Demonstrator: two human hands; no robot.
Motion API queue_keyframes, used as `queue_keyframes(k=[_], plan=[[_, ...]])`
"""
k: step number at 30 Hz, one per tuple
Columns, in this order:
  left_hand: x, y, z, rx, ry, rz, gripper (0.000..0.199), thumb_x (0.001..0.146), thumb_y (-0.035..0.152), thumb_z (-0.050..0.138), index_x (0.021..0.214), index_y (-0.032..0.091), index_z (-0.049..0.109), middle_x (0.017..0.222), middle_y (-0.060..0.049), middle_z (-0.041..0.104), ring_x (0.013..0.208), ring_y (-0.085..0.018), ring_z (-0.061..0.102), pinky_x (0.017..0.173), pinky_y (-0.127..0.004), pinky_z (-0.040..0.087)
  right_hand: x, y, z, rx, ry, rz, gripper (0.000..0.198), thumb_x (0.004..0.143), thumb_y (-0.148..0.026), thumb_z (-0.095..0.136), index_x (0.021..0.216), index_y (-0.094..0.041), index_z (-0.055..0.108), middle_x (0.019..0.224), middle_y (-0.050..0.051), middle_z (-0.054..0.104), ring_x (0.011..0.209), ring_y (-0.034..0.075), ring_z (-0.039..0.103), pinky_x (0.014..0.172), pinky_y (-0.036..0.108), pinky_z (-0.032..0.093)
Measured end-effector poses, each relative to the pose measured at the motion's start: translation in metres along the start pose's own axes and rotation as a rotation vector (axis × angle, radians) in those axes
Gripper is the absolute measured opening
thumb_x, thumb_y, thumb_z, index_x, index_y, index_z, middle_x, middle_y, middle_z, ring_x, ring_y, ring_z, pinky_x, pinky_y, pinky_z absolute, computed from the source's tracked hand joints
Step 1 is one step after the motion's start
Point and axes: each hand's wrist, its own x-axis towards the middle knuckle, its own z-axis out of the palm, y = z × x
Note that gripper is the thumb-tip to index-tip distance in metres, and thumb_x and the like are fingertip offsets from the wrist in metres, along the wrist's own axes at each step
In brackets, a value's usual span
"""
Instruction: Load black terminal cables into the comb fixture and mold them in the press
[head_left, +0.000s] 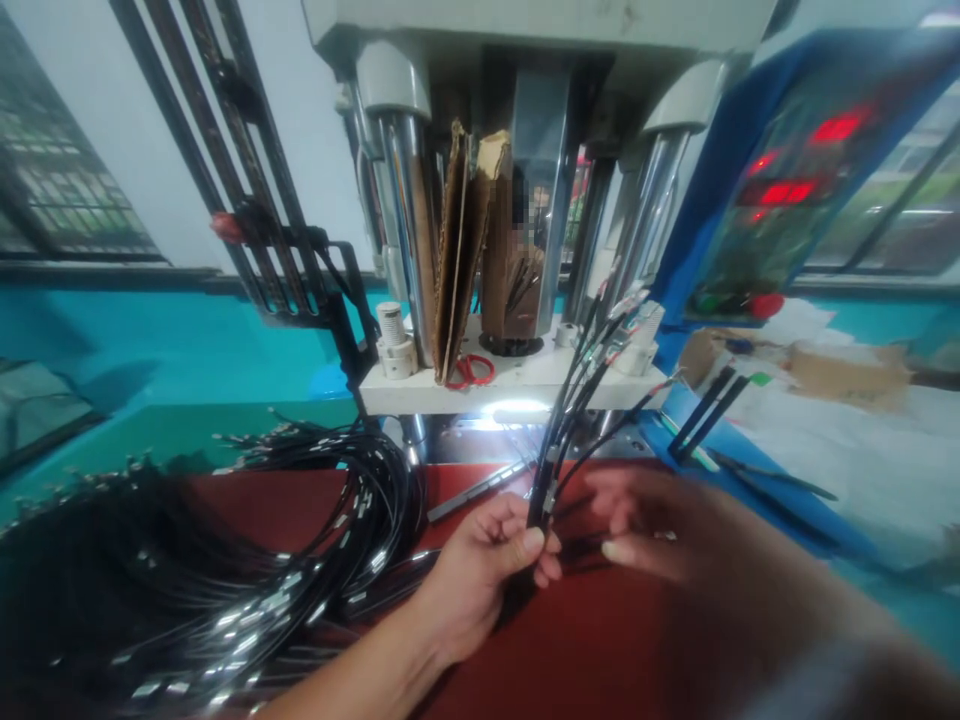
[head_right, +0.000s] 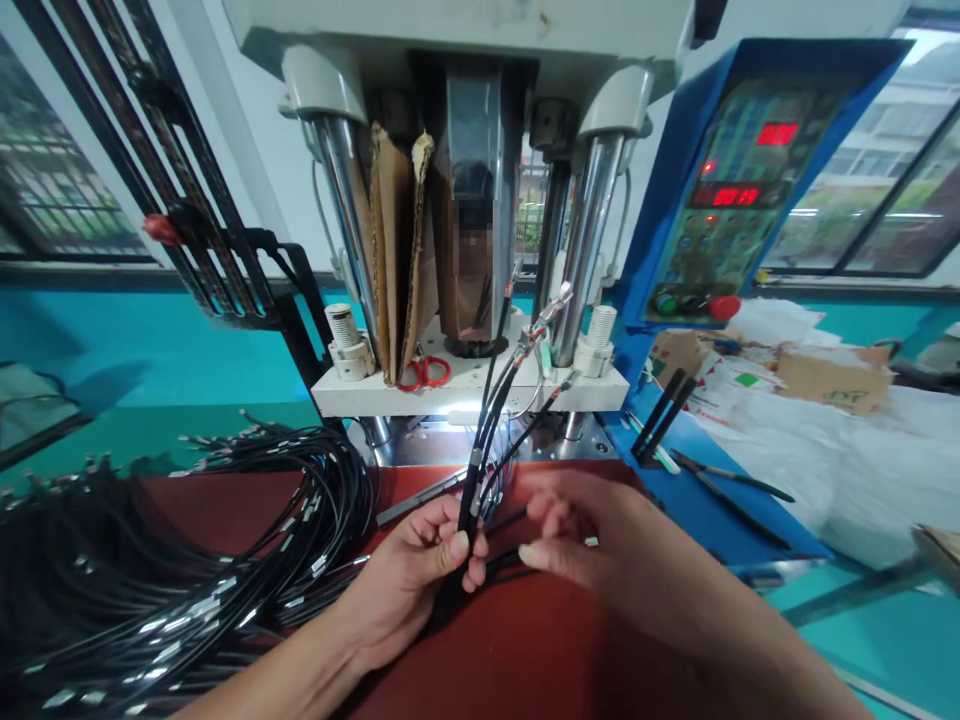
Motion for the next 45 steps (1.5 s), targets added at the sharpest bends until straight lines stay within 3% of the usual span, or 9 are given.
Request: queue_keyframes(k=[5, 9, 13, 16, 21, 28, 33, 40, 45], plan=[[0.0, -0.003, 0.002, 0.03, 0.041, 0.01, 0.017, 0.076, 0.021, 0.077, 0.083, 0.014, 0.064, 0.066, -0.003, 0.065, 0.059, -0.012, 0.057, 0.061, -0.026, 0.04, 0.033, -0.005, 0.002, 0.458, 0.055, -0.061, 0.051, 0.082, -0.039, 0.073, 0.127, -0.024, 0.056, 0.107, 0.008, 0.067, 0.089, 0.022, 0.067, 0.079, 0.034, 0.055], [-0.002, -0.003, 0.005, 0.055, 0.076, 0.006, 0.022, 0.073, 0.02, 0.079, 0.091, 0.013, 0.069, 0.066, -0.005, 0.067, 0.061, -0.013, 0.057, 0.065, -0.027, 0.039, 0.047, -0.026, 0.007, 0.546, 0.196, -0.112, 0.047, 0.081, -0.037, 0.074, 0.124, -0.024, 0.057, 0.108, 0.007, 0.069, 0.094, 0.022, 0.067, 0.091, 0.038, 0.053], [-0.002, -0.001, 0.007, 0.053, 0.071, 0.03, 0.034, 0.071, 0.017, 0.08, 0.104, 0.014, 0.071, 0.07, -0.002, 0.066, 0.062, -0.011, 0.056, 0.067, -0.026, 0.038, 0.052, -0.038, 0.012, 0.475, 0.408, -0.033, 0.04, 0.081, -0.036, 0.073, 0.117, -0.021, 0.063, 0.1, 0.005, 0.073, 0.092, 0.023, 0.069, 0.084, 0.035, 0.056], [-0.002, 0.0, 0.008, 0.025, 0.078, 0.045, 0.032, 0.073, 0.016, 0.079, 0.104, 0.015, 0.072, 0.073, -0.003, 0.067, 0.064, -0.011, 0.057, 0.068, -0.025, 0.039, 0.052, -0.039, 0.014, 0.329, 0.487, -0.004, 0.031, 0.086, -0.037, 0.067, 0.113, -0.021, 0.069, 0.092, 0.003, 0.076, 0.087, 0.022, 0.07, 0.079, 0.032, 0.057], [-0.002, 0.002, 0.009, -0.023, 0.092, 0.036, 0.034, 0.074, 0.015, 0.078, 0.108, 0.013, 0.071, 0.074, -0.005, 0.068, 0.066, -0.013, 0.06, 0.068, -0.025, 0.041, 0.05, -0.036, 0.014, 0.222, 0.52, -0.043, 0.03, 0.089, -0.038, 0.064, 0.114, -0.024, 0.07, 0.095, 0.001, 0.076, 0.085, 0.019, 0.07, 0.078, 0.029, 0.055], [-0.002, 0.003, 0.005, -0.073, 0.14, -0.004, 0.022, 0.069, 0.015, 0.082, 0.089, 0.013, 0.073, 0.076, -0.005, 0.069, 0.07, -0.015, 0.064, 0.071, -0.027, 0.045, 0.05, -0.028, 0.017, 0.382, 0.501, -0.058, 0.044, 0.082, -0.04, 0.073, 0.122, -0.023, 0.064, 0.096, 0.003, 0.075, 0.082, 0.018, 0.07, 0.076, 0.028, 0.056], [-0.001, 0.003, 0.007, -0.078, 0.136, -0.002, 0.021, 0.067, 0.016, 0.084, 0.083, 0.013, 0.07, 0.074, -0.005, 0.069, 0.069, -0.015, 0.063, 0.07, -0.026, 0.044, 0.051, -0.027, 0.017, 0.197, 0.55, -0.099, 0.036, 0.085, -0.041, 0.069, 0.116, -0.023, 0.069, 0.108, 0.005, 0.073, 0.096, 0.021, 0.069, 0.087, 0.032, 0.054], [0.0, 0.003, 0.007, -0.077, 0.102, 0.021, 0.019, 0.071, 0.017, 0.081, 0.082, 0.013, 0.066, 0.072, -0.002, 0.065, 0.07, -0.014, 0.063, 0.07, -0.026, 0.044, 0.056, -0.026, 0.016, 0.188, 0.605, -0.063, 0.045, 0.086, -0.046, 0.066, 0.122, -0.02, 0.065, 0.101, 0.006, 0.074, 0.085, 0.022, 0.069, 0.08, 0.035, 0.054], [0.002, 0.002, 0.006, -0.112, 0.105, 0.056, 0.024, 0.069, 0.016, 0.082, 0.084, 0.014, 0.063, 0.075, 0.0, 0.062, 0.066, -0.012, 0.061, 0.067, -0.025, 0.044, 0.056, -0.028, 0.016, 0.076, 0.549, -0.09, 0.03, 0.094, -0.044, 0.054, 0.093, -0.02, 0.072, 0.08, 0.001, 0.071, 0.075, 0.018, 0.063, 0.073, 0.029, 0.049]])
